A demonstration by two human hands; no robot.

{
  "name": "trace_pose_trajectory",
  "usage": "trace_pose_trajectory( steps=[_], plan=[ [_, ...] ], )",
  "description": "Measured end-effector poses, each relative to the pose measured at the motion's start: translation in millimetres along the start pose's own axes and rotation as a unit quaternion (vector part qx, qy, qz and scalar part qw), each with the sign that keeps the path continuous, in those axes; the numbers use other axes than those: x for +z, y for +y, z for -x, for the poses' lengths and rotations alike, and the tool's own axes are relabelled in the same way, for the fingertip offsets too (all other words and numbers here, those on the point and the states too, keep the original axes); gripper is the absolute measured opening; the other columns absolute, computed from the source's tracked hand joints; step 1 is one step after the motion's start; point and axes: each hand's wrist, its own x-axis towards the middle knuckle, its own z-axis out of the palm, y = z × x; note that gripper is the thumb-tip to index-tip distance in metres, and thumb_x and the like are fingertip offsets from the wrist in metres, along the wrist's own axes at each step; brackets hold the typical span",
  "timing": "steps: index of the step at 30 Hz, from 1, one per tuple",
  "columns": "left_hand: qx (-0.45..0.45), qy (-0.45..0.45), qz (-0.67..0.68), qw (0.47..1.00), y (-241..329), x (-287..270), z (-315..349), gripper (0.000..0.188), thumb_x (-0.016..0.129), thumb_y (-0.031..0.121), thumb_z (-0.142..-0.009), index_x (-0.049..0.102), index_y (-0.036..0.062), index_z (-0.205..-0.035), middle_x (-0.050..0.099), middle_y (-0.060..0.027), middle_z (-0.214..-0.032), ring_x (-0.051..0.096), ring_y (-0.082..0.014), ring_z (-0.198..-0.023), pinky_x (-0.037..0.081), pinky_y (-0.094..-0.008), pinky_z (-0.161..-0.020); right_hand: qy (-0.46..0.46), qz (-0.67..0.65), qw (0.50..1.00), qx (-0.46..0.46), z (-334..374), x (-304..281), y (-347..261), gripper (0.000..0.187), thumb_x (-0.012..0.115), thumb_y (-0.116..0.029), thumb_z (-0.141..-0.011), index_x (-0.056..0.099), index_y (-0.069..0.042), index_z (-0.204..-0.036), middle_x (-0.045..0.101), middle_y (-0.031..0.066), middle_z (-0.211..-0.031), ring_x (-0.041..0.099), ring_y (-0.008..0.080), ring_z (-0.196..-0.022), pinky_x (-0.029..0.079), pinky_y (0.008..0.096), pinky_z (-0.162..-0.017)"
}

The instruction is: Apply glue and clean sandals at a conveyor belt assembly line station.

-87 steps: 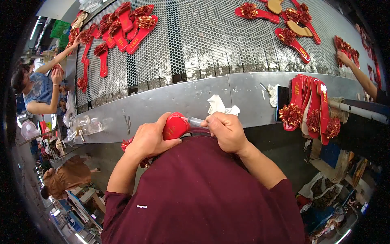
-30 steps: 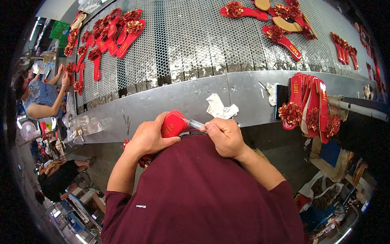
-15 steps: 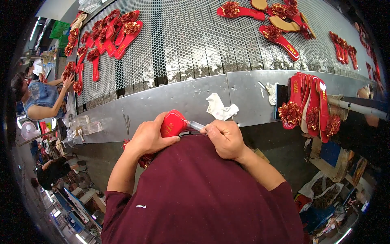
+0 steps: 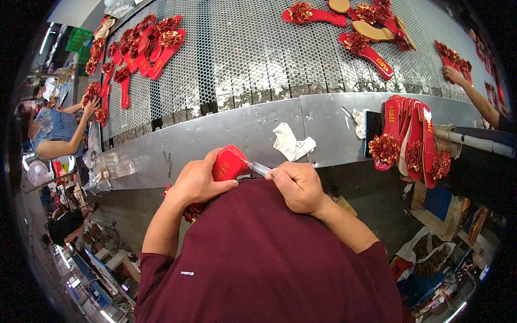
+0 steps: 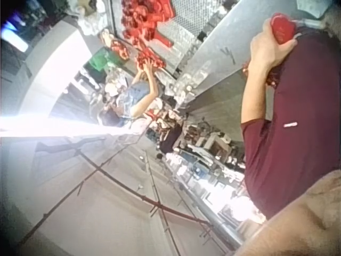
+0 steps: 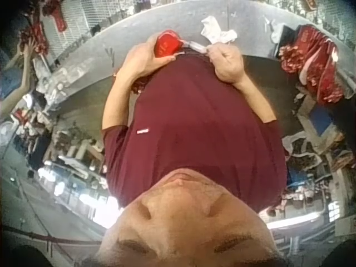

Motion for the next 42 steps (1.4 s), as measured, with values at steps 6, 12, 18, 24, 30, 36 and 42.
trace_pose_trajectory(
  steps=[6,12,18,24,30,36,42],
  plan=[
    [-0.003,-0.001,0.005,1.000,6.5,0.2,-1.1,0.079,0.069,0.050,-0.073,0.043,0.0051,-0.132,0.066,-0.0245,-0.092,0.064,-0.0401,-0.090,0.050,-0.0440,-0.083,0.000,0.009,1.000,0.001,2.9,-5.4,-2.6,0.023,0.053,-0.012,-0.092,0.067,0.003,-0.083,0.064,0.0075,-0.066,0.055,0.0097,-0.059,0.045,0.0254,-0.055],
    [-0.008,-0.009,0.015,1.000,13.4,-0.5,-3.0,0.079,0.069,0.051,-0.073,0.043,0.0046,-0.132,0.066,-0.0247,-0.093,0.064,-0.0402,-0.091,0.049,-0.0440,-0.084,0.005,0.010,1.000,-0.008,5.0,-11.0,-1.2,0.022,0.053,-0.012,-0.092,0.067,0.003,-0.082,0.062,0.0071,-0.063,0.054,0.0099,-0.056,0.044,0.0259,-0.053],
    [-0.009,-0.012,0.019,1.000,19.2,-0.2,-5.3,0.079,0.069,0.051,-0.073,0.043,0.0040,-0.131,0.066,-0.0246,-0.093,0.064,-0.0403,-0.091,0.049,-0.0439,-0.083,0.007,0.014,1.000,-0.011,6.2,-16.7,-2.3,0.022,0.054,-0.012,-0.091,0.067,0.003,-0.082,0.062,0.0078,-0.062,0.054,0.0105,-0.054,0.043,0.0262,-0.052],
    [-0.012,-0.016,0.017,1.000,26.0,0.1,-7.0,0.079,0.069,0.050,-0.073,0.043,0.0030,-0.132,0.066,-0.0251,-0.092,0.064,-0.0403,-0.091,0.049,-0.0434,-0.083,0.009,0.020,1.000,-0.014,8.3,-22.9,-5.2,0.022,0.054,-0.012,-0.091,0.067,0.003,-0.081,0.062,0.0083,-0.062,0.053,0.0106,-0.053,0.043,0.0264,-0.051],
    [-0.009,-0.010,0.017,1.000,32.3,2.1,-9.0,0.080,0.069,0.050,-0.073,0.042,0.0030,-0.132,0.066,-0.0252,-0.092,0.064,-0.0404,-0.091,0.049,-0.0434,-0.083,0.009,0.008,1.000,-0.002,11.3,-29.6,-2.8,0.022,0.055,-0.012,-0.091,0.067,0.003,-0.080,0.063,0.0091,-0.063,0.055,0.0112,-0.055,0.044,0.0264,-0.052],
    [-0.011,-0.016,0.018,1.000,38.6,2.9,-11.8,0.080,0.069,0.050,-0.073,0.042,0.0030,-0.132,0.066,-0.0251,-0.093,0.064,-0.0403,-0.092,0.049,-0.0436,-0.084,0.009,-0.012,1.000,-0.018,12.8,-36.9,3.5,0.022,0.053,-0.011,-0.091,0.066,0.004,-0.082,0.066,0.0099,-0.069,0.058,0.0122,-0.059,0.046,0.0264,-0.055],
    [-0.009,-0.020,0.004,1.000,45.9,2.7,-13.5,0.081,0.068,0.051,-0.074,0.041,0.0027,-0.133,0.066,-0.0253,-0.093,0.064,-0.0404,-0.092,0.049,-0.0437,-0.084,0.022,-0.042,0.999,-0.023,13.2,-42.9,4.9,0.023,0.052,-0.011,-0.092,0.066,0.004,-0.084,0.066,0.0090,-0.070,0.056,0.0117,-0.060,0.045,0.0265,-0.056]
  ],
)
